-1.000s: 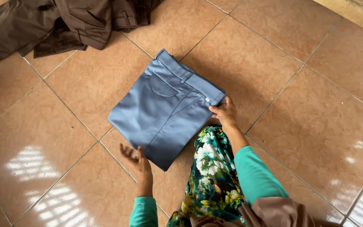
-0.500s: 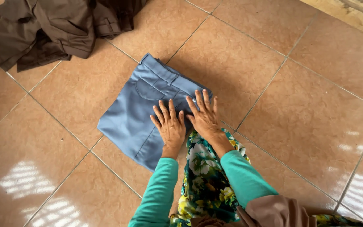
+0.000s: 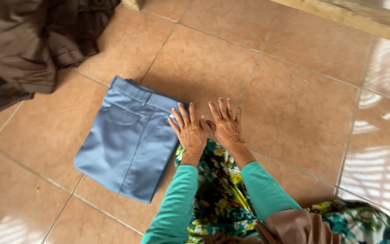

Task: A person is sitting on the floor, picking up trousers from a pile, folding them neatly into a rectangular shape, and placing them onto a stack.

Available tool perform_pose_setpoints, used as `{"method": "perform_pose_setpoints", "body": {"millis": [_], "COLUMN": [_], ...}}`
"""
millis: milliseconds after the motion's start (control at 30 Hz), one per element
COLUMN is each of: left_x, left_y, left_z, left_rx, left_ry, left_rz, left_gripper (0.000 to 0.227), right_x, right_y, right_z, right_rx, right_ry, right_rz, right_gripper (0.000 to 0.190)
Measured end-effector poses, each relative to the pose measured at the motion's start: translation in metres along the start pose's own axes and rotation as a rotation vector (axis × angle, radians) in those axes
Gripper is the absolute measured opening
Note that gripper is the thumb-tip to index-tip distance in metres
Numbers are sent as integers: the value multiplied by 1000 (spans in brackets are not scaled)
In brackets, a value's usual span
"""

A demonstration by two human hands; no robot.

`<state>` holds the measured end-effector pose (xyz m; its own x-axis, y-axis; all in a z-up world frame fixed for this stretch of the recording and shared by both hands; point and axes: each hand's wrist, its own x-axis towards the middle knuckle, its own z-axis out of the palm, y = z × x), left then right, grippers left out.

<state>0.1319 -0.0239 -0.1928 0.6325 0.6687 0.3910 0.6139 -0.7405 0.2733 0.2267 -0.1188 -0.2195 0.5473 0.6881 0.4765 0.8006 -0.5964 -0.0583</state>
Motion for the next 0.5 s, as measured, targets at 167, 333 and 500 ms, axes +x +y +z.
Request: {"method": "perform_pose_setpoints", "body": {"millis": [167,333,500], "left_x": [-13,-21,-35], "left_y": [39,48,83], "left_z": [19,38,63], "left_rx": [-12,-10,-73], "left_ry": [41,5,-82], "left_rz": [99,137,195], "left_gripper": [58,59,60], "right_x": [-35,-50,-71], "right_y": [44,59,94], "right_z": [8,10,-10], "right_rx": [34,-5,-26], "right_ry": [-64,-37,-89], "right_rz": [168,210,297], "right_gripper": [70,75,73]}}
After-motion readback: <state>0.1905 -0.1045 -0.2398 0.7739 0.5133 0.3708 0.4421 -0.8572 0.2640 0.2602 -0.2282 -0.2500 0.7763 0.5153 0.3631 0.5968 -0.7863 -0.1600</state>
